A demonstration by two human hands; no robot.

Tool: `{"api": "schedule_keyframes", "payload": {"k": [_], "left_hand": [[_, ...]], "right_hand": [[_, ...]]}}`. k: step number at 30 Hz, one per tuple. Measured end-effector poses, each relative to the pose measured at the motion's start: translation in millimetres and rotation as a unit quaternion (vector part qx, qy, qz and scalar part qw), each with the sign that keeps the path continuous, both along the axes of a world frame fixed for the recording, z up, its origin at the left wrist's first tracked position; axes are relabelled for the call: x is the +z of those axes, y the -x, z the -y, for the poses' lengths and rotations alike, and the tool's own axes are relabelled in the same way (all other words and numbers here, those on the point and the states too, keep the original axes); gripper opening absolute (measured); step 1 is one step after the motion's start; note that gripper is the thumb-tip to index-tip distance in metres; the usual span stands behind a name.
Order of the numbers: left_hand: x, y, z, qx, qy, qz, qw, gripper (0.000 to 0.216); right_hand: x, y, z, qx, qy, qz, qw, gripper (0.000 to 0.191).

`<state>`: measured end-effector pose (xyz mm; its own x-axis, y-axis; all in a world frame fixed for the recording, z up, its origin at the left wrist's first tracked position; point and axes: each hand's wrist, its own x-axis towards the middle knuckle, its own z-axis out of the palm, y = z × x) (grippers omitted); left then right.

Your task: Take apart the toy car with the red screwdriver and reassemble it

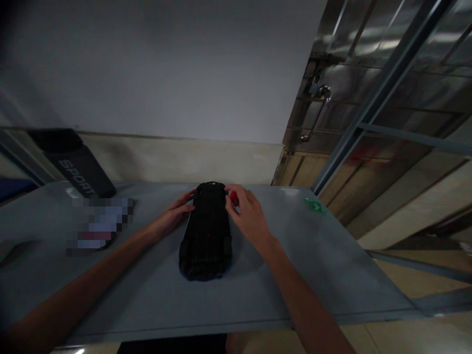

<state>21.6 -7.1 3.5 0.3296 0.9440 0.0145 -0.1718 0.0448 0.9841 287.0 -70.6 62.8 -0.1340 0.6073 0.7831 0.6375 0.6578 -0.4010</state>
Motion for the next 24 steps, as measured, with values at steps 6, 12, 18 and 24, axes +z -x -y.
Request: {"api": "schedule_keyframes", "payload": {"k": [6, 12, 18, 24], "left_hand": [[1.0, -0.7, 0.7, 0.005, 0.01, 0.005, 1.0, 0.081], [3.4, -3.0, 1.6, 0.011, 0.016, 0.018, 1.0, 0.082], [6.1, -1.8, 4.1, 0.007, 0.026, 0.013, 1.0, 0.084], [4.5, -0.8, 3.3, 0.0, 0.012, 0.007, 1.0, 0.08]], "right_hand": [[3.3, -1.3, 2.8, 0.002, 0.024, -0.003, 1.0, 0.023], [3.7, -0.1, 2.4, -0.016, 0.037, -0.015, 0.999, 0.014], [6.4, -1.1, 5.6, -0.002, 0.024, 0.005, 1.0, 0.019], [7.8, 2.1, 7.8, -0.039, 0.028, 0.008, 0.999, 0.008]]}}
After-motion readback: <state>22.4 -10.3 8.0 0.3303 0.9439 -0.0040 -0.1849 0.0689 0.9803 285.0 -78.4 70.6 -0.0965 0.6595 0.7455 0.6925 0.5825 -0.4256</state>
